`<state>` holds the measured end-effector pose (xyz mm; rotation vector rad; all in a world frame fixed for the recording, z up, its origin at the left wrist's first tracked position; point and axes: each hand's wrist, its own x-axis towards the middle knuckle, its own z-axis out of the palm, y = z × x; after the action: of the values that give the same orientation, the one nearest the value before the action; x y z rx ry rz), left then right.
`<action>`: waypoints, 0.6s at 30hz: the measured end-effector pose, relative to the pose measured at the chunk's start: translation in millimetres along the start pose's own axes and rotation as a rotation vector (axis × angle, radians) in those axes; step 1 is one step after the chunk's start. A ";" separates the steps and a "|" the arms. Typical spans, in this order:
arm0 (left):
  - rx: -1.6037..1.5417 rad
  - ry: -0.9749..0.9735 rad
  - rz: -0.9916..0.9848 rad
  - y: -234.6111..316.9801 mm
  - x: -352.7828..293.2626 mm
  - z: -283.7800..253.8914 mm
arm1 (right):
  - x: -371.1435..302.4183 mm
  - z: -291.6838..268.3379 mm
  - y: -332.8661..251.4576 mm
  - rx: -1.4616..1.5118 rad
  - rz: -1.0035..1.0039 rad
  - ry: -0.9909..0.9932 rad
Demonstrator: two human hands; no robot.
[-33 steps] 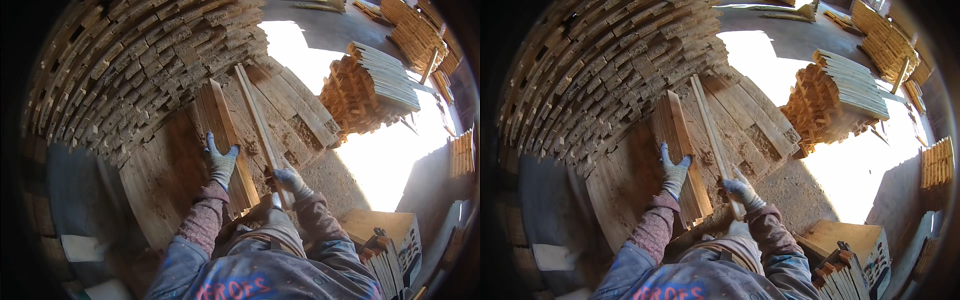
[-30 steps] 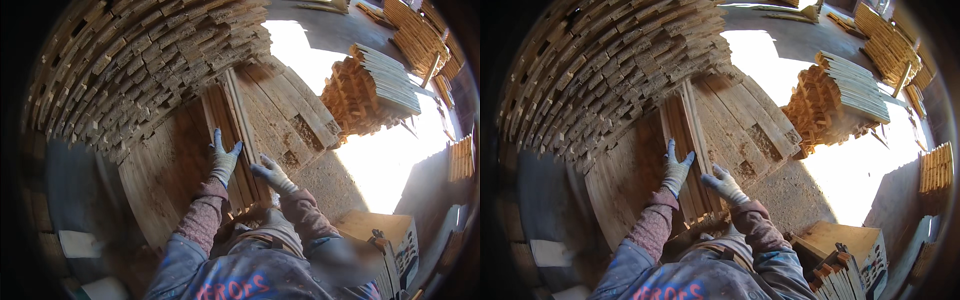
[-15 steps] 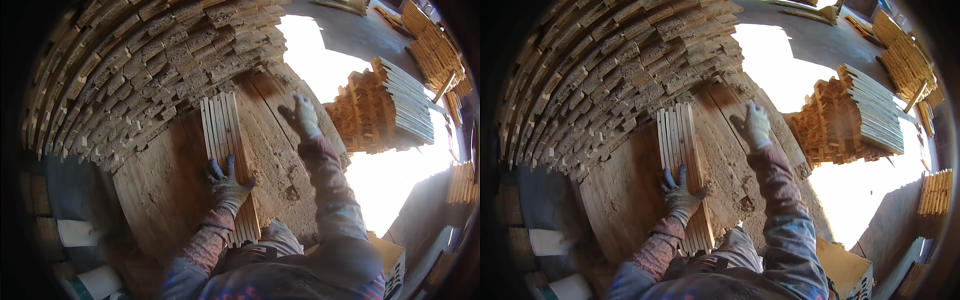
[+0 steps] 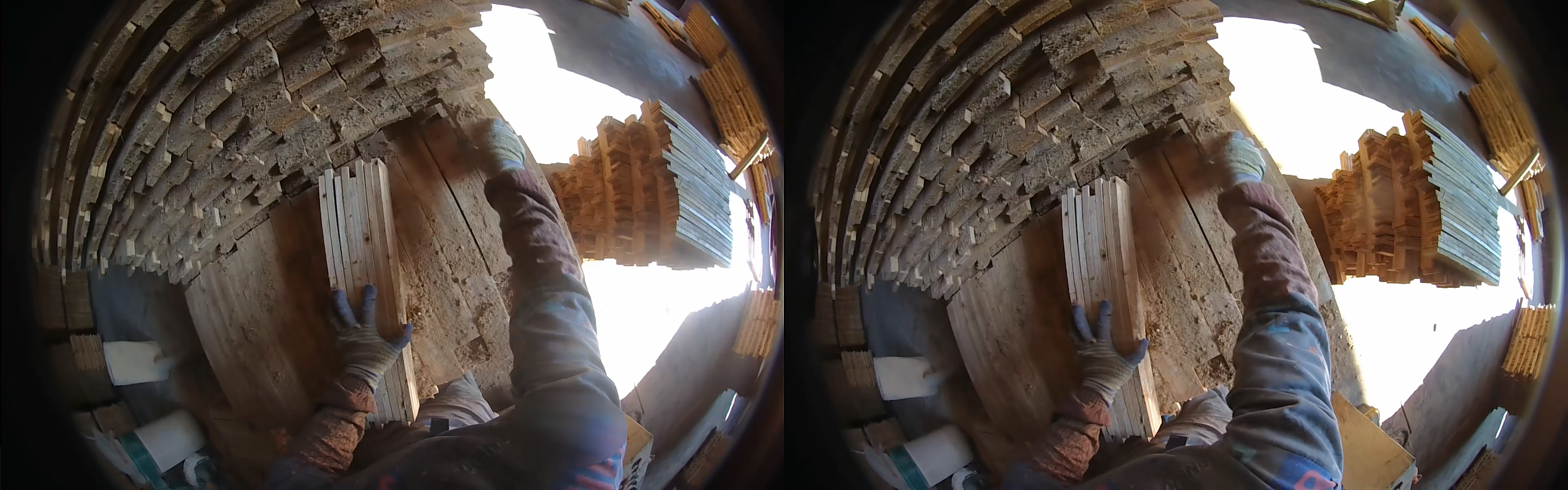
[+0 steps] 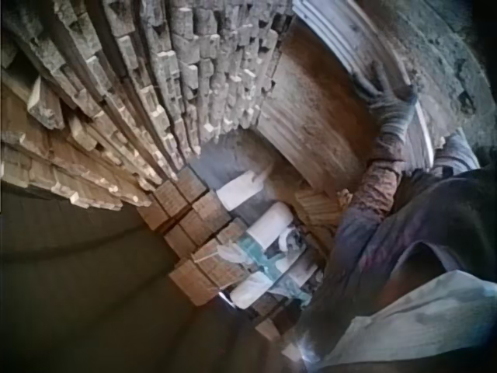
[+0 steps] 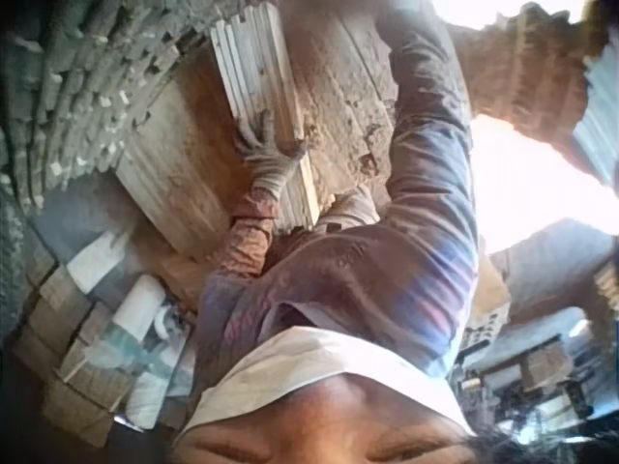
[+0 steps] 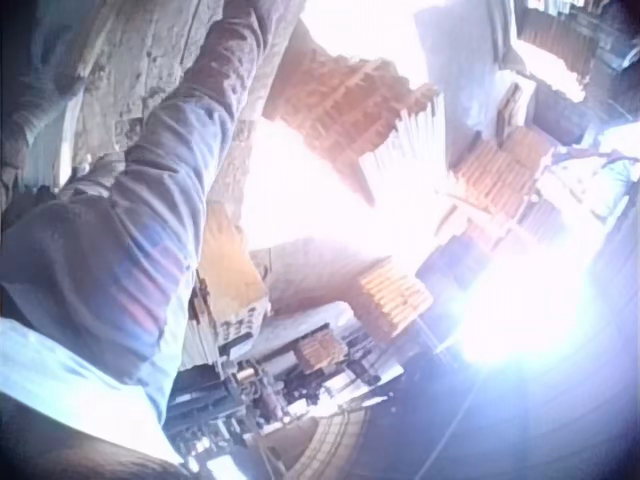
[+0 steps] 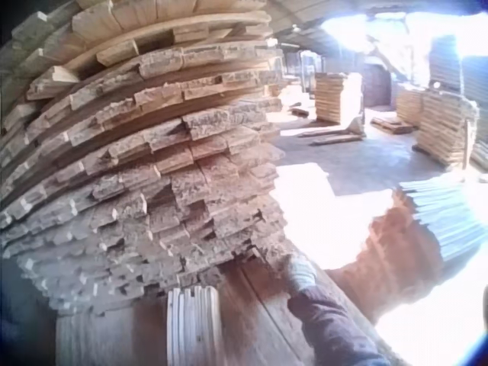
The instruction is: The person repeatedly picks up small wooden planks from a large pile and stacks them into a neat pile on the floor. The person wears gloves and uses both hands to handle the planks.
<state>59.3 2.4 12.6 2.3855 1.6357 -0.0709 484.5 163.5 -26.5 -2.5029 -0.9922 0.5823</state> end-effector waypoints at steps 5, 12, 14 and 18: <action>-0.042 0.043 0.037 -3.7 -4.9 0.9 | -135.8 0.6 105.9 -0.034 -0.207 -0.026; -0.024 0.105 0.058 -1.0 -9.8 7.0 | -324.4 -52.5 200.6 0.204 0.264 -0.159; -0.035 0.110 0.041 -0.3 -9.5 9.3 | -334.2 -62.2 180.6 0.738 0.241 -0.266; -0.040 0.069 0.020 -5.2 -9.9 0.4 | -384.1 -37.7 129.2 1.439 0.281 -0.665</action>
<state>50.8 -4.9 13.0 2.3990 1.6275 0.0484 319.6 -203.9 31.8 -1.1167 -0.1326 1.5474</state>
